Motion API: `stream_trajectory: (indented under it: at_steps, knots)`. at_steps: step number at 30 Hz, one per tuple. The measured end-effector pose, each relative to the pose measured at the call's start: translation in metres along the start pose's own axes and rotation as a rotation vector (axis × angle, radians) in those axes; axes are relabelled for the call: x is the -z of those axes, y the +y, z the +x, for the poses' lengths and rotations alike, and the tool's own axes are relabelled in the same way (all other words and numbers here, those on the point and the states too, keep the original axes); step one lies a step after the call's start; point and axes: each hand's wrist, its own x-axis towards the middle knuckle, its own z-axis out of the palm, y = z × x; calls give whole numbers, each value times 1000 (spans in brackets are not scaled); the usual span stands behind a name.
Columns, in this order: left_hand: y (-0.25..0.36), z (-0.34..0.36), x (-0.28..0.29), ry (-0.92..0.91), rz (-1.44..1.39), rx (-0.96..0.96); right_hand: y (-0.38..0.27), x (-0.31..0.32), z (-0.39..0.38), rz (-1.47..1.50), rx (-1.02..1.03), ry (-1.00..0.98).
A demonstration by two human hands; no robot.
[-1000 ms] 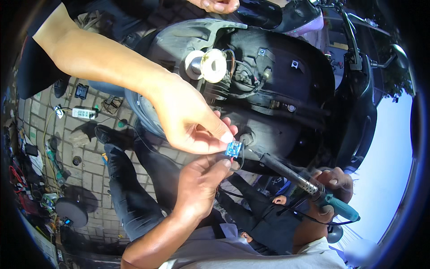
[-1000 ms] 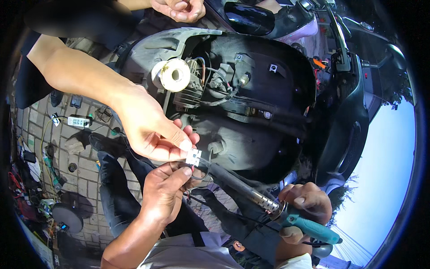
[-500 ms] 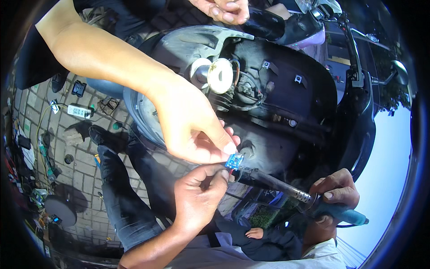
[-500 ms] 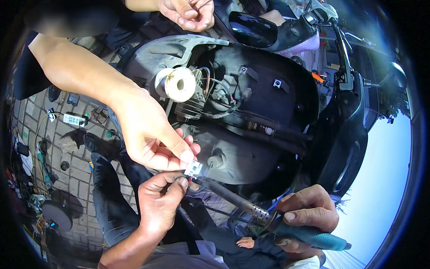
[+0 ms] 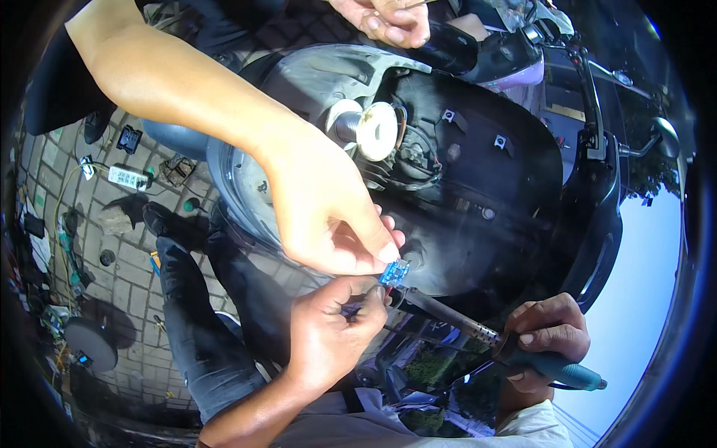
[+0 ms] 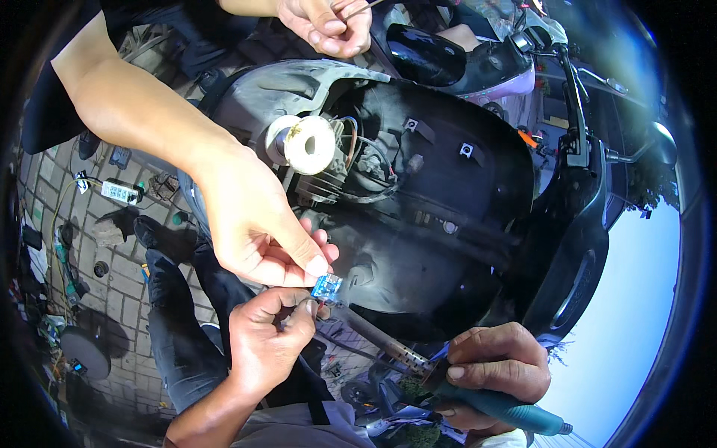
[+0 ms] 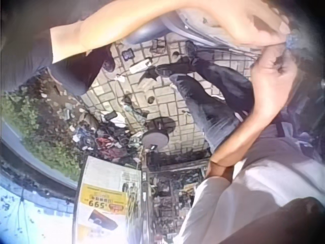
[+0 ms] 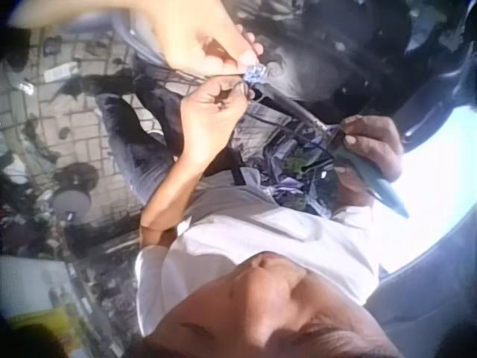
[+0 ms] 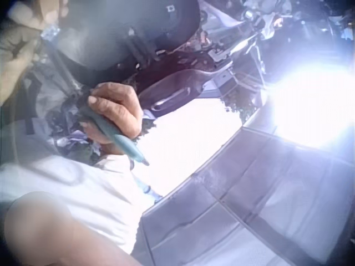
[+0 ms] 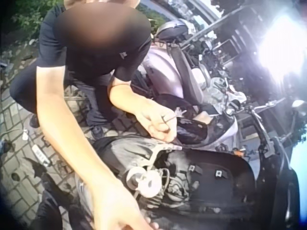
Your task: The person uses a soldering iron to attach wires to a small blue circuit board while another person assists by holding solder. The person repeatedly applies heat and solder to the board's connection points, then briefly places the board into the scooter's wiring compartment.
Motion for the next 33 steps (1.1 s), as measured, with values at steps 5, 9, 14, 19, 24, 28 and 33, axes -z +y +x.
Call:
stream_trajectory:
  at_steps: [5, 9, 14, 19, 24, 28, 33]
  knots:
    - [-1, 1, 2, -15, 95, -101, -10, -9, 3, -44, -64, 98]
    - [-2, 2, 1, 20, 66, -82, -10, -11, 5, -45, -73, 102]
    - [-4, 2, -1, 39, 31, -77, -10, -13, 7, -61, -74, 108]
    - [-11, 2, -2, 10, -61, -27, -10, -14, 5, -80, -82, 126]
    - [-14, 2, -2, -45, -176, 67, -10, -14, 3, -91, -72, 130]
    - [-4, 2, 0, -84, -243, 134, -10, -12, 7, -83, -74, 102]
    - [7, 3, 2, -114, -303, 232, -13, -13, 5, -160, -114, 129]
